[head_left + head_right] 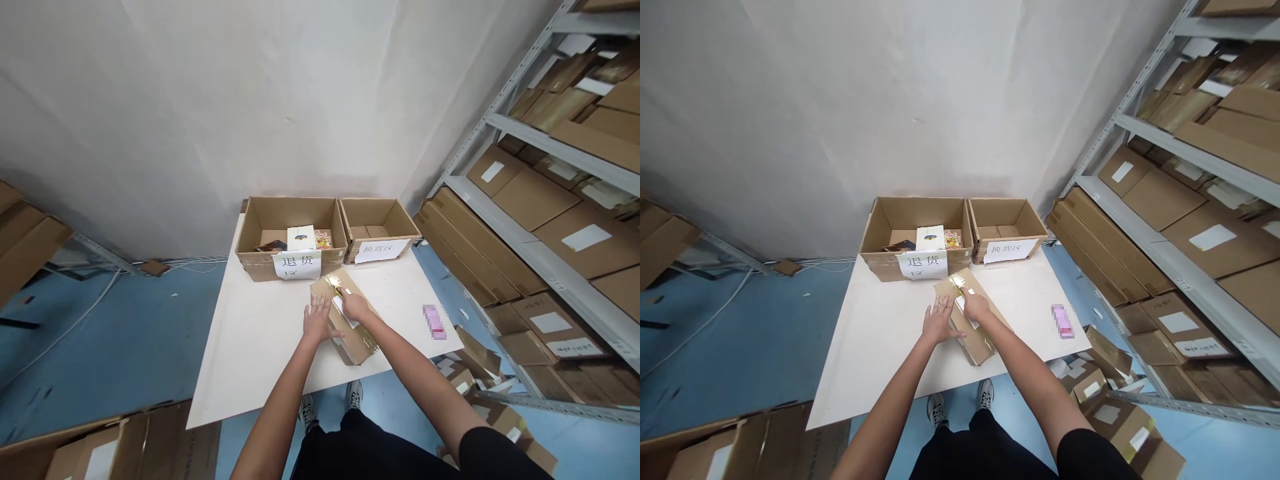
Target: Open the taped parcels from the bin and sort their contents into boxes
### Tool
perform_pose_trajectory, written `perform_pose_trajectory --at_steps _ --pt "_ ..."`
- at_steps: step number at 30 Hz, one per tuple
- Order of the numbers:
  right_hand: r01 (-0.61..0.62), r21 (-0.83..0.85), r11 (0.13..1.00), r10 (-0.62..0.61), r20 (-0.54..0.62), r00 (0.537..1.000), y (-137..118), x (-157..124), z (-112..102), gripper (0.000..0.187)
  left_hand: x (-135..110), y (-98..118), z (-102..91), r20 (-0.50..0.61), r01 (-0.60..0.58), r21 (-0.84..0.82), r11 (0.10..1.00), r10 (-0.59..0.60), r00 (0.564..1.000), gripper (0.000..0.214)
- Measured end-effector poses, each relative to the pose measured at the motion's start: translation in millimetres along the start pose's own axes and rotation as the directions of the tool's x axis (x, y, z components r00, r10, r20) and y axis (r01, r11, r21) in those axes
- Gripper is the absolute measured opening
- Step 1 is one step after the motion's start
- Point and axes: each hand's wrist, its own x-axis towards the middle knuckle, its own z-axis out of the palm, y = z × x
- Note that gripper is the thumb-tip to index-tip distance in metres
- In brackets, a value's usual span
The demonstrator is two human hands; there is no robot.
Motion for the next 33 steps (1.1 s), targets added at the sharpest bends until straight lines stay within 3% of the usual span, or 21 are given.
perform_pose_trajectory --at_steps 7,12,16,21,24,25,27,29,33 --pt "-0.028 -0.09 0.996 0.042 0.154 0.987 20 -47 -10 0.075 3 5 -3.9 0.041 0.027 0.125 0.992 -0.032 0.999 0.134" --pt "-0.051 -0.12 0.992 0.078 0.235 0.969 52 -111 1 0.061 13 10 -1.5 0.034 -0.005 0.24 0.971 -0.003 0.999 0.131" --pt "-0.101 -0.12 0.988 0.132 0.283 0.95 71 -162 10 0.065 22 17 0.1 0.043 -0.006 0.302 0.953 -0.008 0.999 0.135" --pt "-0.124 -0.033 0.992 0.128 0.283 0.951 95 -195 9 0.059 23 32 -3.2 0.062 -0.082 0.345 0.935 0.064 0.996 0.135" --pt "-0.208 0.123 0.97 0.196 0.102 0.975 112 -201 17 0.051 21 36 -6.2 0.068 -0.119 0.345 0.931 0.102 0.992 0.131" --pt "-0.26 0.188 0.947 0.263 0.01 0.965 115 -199 23 0.051 21 36 -7.1 0.063 -0.137 0.346 0.928 0.122 0.991 0.126" --pt "-0.378 0.313 0.871 0.43 -0.119 0.895 117 -189 41 0.056 19 34 -8.5 0.051 -0.173 0.343 0.923 0.165 0.985 0.115" --pt "-0.473 0.393 0.789 0.555 -0.125 0.822 115 -169 59 0.07 17 29 -9.1 0.052 -0.185 0.322 0.929 0.178 0.983 0.111" --pt "-0.495 0.461 0.736 0.603 -0.116 0.789 116 -117 73 0.1 5 21 -9.1 0.058 -0.113 0.249 0.962 0.101 0.993 0.112"
